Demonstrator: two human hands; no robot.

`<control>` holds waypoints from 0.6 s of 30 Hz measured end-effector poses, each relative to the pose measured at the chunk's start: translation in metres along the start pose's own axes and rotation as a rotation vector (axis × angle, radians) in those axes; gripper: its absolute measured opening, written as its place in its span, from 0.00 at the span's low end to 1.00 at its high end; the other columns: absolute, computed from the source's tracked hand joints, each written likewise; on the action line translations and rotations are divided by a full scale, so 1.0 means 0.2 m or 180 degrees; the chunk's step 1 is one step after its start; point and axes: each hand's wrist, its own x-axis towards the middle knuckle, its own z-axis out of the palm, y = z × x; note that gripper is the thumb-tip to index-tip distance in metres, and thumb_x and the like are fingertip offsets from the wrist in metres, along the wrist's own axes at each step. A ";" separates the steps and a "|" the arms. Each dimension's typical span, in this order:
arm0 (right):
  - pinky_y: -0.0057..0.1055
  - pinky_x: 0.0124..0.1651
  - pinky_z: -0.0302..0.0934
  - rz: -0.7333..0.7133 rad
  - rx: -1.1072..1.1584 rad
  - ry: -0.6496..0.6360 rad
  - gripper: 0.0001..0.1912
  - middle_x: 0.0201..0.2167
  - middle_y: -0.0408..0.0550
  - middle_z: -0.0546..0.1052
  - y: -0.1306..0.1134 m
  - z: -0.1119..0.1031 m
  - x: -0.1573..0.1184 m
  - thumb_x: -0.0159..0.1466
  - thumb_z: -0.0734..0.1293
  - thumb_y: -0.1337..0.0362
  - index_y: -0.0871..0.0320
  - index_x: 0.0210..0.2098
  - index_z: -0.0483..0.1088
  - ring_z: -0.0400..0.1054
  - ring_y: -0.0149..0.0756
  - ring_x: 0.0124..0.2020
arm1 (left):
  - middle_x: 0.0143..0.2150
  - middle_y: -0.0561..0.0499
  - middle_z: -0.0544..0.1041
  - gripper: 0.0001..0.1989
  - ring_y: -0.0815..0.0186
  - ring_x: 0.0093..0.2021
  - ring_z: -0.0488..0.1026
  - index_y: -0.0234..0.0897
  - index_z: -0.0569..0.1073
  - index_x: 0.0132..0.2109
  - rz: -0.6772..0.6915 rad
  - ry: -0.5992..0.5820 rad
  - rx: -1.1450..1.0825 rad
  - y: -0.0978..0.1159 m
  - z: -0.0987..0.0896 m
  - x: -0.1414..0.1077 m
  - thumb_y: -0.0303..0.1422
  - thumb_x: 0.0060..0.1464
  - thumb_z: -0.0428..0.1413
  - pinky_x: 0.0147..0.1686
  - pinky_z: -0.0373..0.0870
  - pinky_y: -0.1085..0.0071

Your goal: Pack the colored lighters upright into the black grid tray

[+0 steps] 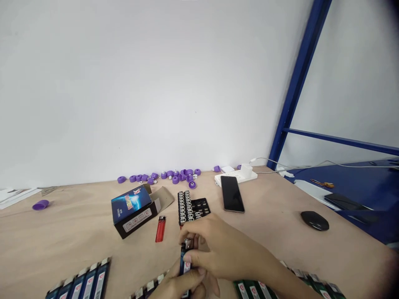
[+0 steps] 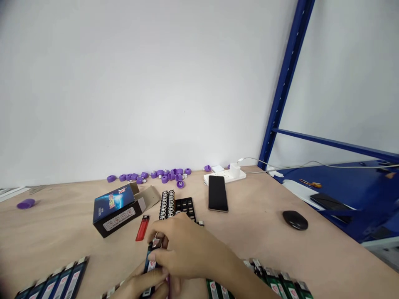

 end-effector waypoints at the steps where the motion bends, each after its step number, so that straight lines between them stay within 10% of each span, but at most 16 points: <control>1: 0.24 0.33 0.62 0.0006 0.0100 0.0011 0.09 0.28 0.41 0.79 0.03 0.00 0.02 0.55 0.69 0.73 0.56 0.35 0.77 0.72 0.31 0.30 | 0.12 0.63 0.55 0.27 0.75 0.13 0.47 0.36 0.72 0.32 -0.0036 0.0027 -0.0073 0.00 0.00 0.01 0.59 0.49 0.57 0.16 0.45 0.75; 6: 0.26 0.33 0.66 0.0140 0.0268 0.0868 0.08 0.29 0.43 0.80 0.22 -0.11 0.09 0.57 0.70 0.67 0.56 0.37 0.78 0.74 0.32 0.30 | 0.15 0.62 0.61 0.24 0.71 0.13 0.56 0.37 0.68 0.39 0.0680 0.0853 0.1179 0.11 0.00 0.01 0.56 0.58 0.49 0.18 0.55 0.74; 10: 0.34 0.42 0.69 0.0428 -0.0082 0.1744 0.10 0.36 0.48 0.81 0.39 -0.23 0.13 0.61 0.67 0.67 0.57 0.41 0.77 0.76 0.38 0.37 | 0.38 0.45 0.77 0.12 0.60 0.40 0.75 0.37 0.70 0.47 0.1719 0.1379 0.3021 0.19 -0.04 -0.02 0.37 0.66 0.45 0.41 0.72 0.65; 14: 0.36 0.46 0.68 0.0523 -0.0301 0.1751 0.11 0.36 0.52 0.82 0.49 -0.21 0.17 0.61 0.65 0.71 0.59 0.40 0.77 0.76 0.40 0.39 | 0.68 0.35 0.60 0.22 0.50 0.68 0.57 0.36 0.59 0.64 0.2286 0.1106 0.4462 0.17 -0.09 0.01 0.29 0.63 0.47 0.62 0.62 0.49; 18: 0.32 0.43 0.68 0.0445 -0.0371 0.1437 0.10 0.33 0.51 0.82 0.52 -0.12 0.20 0.60 0.65 0.73 0.60 0.39 0.76 0.77 0.38 0.37 | 0.73 0.34 0.49 0.31 0.47 0.72 0.44 0.33 0.49 0.70 0.2240 0.0808 0.5344 0.12 -0.14 0.07 0.27 0.62 0.48 0.64 0.55 0.42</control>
